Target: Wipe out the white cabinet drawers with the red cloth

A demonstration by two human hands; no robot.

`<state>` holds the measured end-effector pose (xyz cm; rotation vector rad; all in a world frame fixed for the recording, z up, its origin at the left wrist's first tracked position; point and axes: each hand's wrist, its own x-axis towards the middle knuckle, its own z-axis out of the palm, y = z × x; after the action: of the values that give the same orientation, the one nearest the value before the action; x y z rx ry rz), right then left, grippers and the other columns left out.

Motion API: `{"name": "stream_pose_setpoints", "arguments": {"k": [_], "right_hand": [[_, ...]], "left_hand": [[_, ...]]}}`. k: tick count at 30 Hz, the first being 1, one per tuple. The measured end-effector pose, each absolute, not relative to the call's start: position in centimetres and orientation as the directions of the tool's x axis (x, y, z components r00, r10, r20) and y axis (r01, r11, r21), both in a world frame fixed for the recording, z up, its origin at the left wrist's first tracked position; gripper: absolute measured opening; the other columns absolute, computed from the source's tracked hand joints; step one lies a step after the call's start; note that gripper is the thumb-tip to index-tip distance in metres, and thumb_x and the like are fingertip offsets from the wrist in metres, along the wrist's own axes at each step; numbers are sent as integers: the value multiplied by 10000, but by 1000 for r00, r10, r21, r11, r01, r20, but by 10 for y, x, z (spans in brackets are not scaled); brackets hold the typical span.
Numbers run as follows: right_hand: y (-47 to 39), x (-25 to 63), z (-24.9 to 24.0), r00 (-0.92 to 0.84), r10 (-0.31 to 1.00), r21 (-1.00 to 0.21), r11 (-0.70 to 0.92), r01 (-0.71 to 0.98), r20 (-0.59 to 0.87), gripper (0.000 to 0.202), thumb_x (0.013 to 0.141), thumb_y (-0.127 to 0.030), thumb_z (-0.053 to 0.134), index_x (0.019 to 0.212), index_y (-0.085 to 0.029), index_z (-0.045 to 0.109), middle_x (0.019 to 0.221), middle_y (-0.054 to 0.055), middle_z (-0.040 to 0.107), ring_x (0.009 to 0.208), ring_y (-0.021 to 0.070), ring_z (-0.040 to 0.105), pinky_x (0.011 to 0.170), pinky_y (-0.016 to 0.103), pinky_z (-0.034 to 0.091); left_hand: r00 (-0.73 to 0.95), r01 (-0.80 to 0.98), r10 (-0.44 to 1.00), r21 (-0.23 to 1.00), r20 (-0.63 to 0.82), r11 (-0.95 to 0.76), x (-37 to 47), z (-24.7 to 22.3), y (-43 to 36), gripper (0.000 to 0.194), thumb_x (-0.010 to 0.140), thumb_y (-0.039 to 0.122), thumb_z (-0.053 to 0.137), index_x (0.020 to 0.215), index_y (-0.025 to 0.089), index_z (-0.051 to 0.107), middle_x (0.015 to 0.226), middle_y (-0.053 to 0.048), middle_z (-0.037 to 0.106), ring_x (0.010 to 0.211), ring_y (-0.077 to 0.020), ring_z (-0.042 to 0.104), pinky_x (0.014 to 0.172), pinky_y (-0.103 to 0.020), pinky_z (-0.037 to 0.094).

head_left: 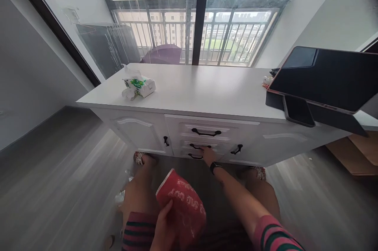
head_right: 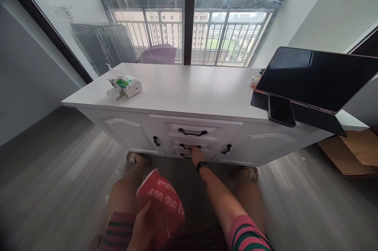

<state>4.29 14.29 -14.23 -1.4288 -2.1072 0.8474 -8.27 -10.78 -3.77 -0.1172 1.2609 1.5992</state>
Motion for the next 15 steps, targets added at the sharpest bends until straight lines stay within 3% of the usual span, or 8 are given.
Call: {"name": "stream_pose_setpoints", "arguments": {"k": [3, 6, 7, 9, 11, 15], "right_hand": [[134, 42, -123, -357, 934, -754, 242, 610, 10, 248, 823, -377, 599, 895, -176, 726, 858, 130, 727, 788, 254, 686, 758, 399, 525], [93, 55, -85, -422, 906, -862, 195, 468, -24, 386, 881, -424, 520, 1183, -208, 628, 986, 94, 724, 811, 213, 694, 719, 356, 544], [72, 64, -69, -503, 861, -955, 81, 285, -77, 445, 912, -439, 473, 1294, -223, 547, 1053, 94, 711, 840, 211, 696, 712, 357, 549], [25, 85, -36, -679, 724, -989, -145, 18, -118, 502, 934, -479, 436, 1393, -274, 438, 1172, 93, 671, 988, 214, 670, 809, 381, 544], [-21, 107, -9, -746, 656, -963, -257, -79, -114, 515, 922, -469, 482, 1403, -296, 422, 1300, 82, 596, 1129, 218, 607, 929, 401, 502], [-76, 138, 17, -635, 765, -951, -262, -162, -103, 658, 803, -457, 664, 1393, -288, 427, 1406, 70, 503, 1257, 247, 510, 1045, 425, 426]], "left_hand": [[-358, -844, 661, 532, -660, 74, -52, -42, -138, 269, 589, 399, 789, 801, 241, 736, 882, -92, 747, 923, -329, 694, 891, -473, 533], [-331, -893, 668, 450, -667, 6, -42, -41, -143, 320, 571, 345, 803, 838, 183, 737, 892, -101, 752, 883, -300, 704, 869, -449, 543], [-349, -886, 665, 463, -660, -5, -41, -38, -141, 328, 566, 327, 810, 846, 176, 731, 879, -97, 752, 860, -290, 707, 843, -435, 552], [-388, -861, 660, 508, -644, -11, -37, -29, -136, 352, 538, 297, 830, 849, 175, 719, 854, -86, 752, 823, -276, 709, 799, -411, 560], [-440, -818, 649, 575, -621, -4, -29, -18, -130, 397, 529, 287, 841, 888, 183, 708, 877, -73, 752, 837, -267, 706, 805, -396, 553], [-491, -693, 681, 717, -543, 72, -3, -1, -129, 430, 602, 339, 822, 976, 176, 687, 963, -69, 744, 920, -252, 688, 853, -366, 524]]}}
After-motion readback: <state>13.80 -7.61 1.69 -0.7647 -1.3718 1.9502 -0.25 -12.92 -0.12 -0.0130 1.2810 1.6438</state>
